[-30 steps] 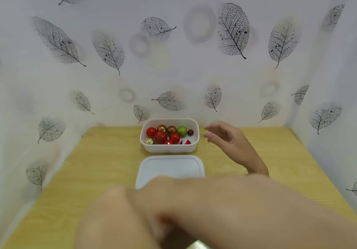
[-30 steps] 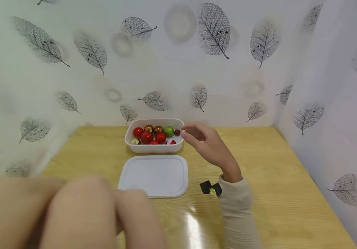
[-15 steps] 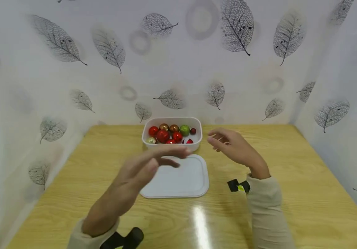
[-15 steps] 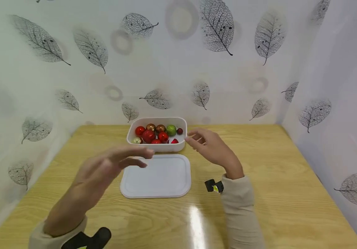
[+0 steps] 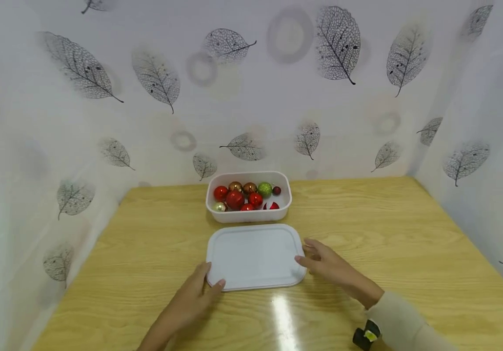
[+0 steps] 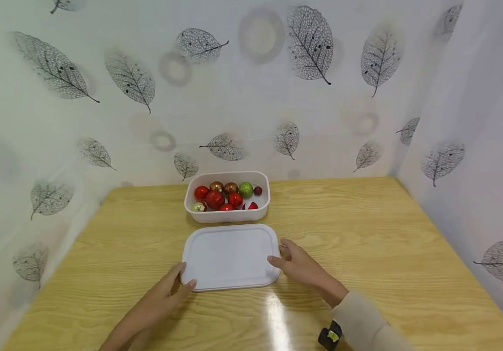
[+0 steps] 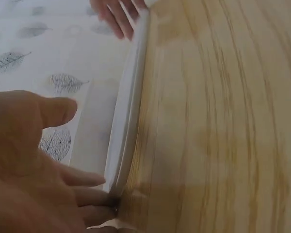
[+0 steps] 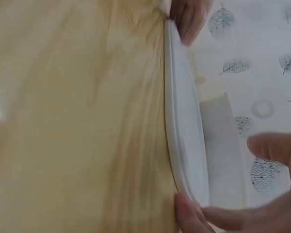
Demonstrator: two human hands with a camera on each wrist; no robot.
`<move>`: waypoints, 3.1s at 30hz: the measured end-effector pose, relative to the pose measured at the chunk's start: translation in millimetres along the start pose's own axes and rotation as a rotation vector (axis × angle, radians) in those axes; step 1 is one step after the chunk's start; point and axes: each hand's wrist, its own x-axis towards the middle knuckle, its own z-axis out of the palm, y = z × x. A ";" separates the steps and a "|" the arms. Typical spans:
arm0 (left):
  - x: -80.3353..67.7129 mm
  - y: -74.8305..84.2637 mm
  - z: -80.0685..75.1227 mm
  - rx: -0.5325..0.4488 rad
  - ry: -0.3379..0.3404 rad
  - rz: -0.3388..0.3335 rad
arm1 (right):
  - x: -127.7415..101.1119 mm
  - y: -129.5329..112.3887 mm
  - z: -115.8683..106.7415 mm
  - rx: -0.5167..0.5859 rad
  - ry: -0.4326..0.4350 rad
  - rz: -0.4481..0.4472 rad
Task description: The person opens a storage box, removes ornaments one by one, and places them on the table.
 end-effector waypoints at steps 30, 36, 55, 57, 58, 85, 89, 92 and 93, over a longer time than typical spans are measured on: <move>101.1 37.6 -59.5 -0.235 0.192 0.107 | 100.7 -61.6 -43.7 0.447 0.189 -0.122; 139.3 28.2 -57.3 -0.127 0.180 0.018 | 132.5 -47.3 -47.2 0.339 0.242 -0.051; 222.9 16.1 -47.4 0.129 0.366 -0.203 | 175.3 -54.2 -25.0 -0.506 0.202 -0.275; 224.5 14.6 -43.9 0.168 0.372 -0.213 | 182.0 -51.5 -24.6 -0.650 0.190 -0.297; 224.9 15.5 -42.4 0.189 0.368 -0.218 | 184.9 -48.6 -24.9 -0.710 0.186 -0.311; 229.0 25.0 -33.0 0.721 0.190 0.114 | 193.9 -28.0 -22.9 -0.843 0.174 -0.379; 229.7 23.1 -22.3 0.708 0.200 0.101 | 189.5 -22.3 -26.0 -0.833 0.156 -0.373; 231.8 26.8 -10.1 0.697 0.200 0.112 | 181.5 -16.5 -34.1 -0.833 0.181 -0.371; 232.0 28.8 -6.7 0.689 0.199 0.116 | 178.7 -14.8 -36.8 -0.835 0.191 -0.373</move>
